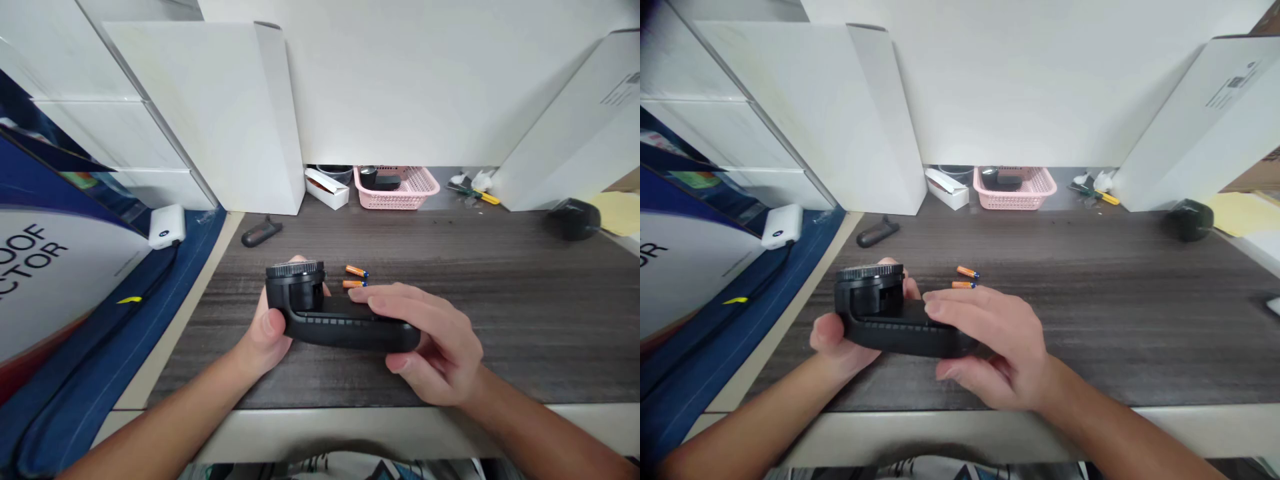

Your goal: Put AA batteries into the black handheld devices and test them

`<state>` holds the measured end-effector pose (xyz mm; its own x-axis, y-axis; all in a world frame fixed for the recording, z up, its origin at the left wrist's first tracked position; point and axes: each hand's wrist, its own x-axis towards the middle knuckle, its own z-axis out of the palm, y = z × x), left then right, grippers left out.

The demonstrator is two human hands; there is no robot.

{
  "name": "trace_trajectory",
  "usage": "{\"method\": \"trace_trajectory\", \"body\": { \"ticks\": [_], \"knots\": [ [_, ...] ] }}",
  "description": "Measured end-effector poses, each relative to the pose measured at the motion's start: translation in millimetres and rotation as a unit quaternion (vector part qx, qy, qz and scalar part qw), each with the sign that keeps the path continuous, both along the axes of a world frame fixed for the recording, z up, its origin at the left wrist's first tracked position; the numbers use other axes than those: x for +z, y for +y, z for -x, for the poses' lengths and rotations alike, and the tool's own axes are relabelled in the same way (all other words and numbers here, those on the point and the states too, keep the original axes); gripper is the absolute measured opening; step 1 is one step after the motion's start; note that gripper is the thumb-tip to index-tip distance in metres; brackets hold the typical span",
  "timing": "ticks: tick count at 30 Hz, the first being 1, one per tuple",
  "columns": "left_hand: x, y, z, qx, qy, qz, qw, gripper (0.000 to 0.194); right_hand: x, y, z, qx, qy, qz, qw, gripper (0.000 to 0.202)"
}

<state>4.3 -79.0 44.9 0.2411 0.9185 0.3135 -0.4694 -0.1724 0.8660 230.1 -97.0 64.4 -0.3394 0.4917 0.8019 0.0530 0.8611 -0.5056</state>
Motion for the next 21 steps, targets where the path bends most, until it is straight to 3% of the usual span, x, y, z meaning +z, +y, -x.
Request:
{"method": "trace_trajectory", "body": {
  "ticks": [12, 17, 21],
  "knots": [
    [-0.4, -2, -2, 0.006, 0.0, 0.043, 0.999, 0.074, -4.0, -1, -1, 0.004, 0.002, 0.032, 0.999, 0.051],
    [-1.0, 0, -8, -0.018, 0.053, 0.127, 0.99, 0.071, -7.7, 1, -2, -0.067, -0.023, 0.056, 0.996, 0.042],
    [-0.7, 6, -11, -0.015, 0.084, 0.23, 0.969, 0.062, -16.1, 8, 2, -0.13, -0.059, 0.128, 0.981, 0.033]
  ]
}}
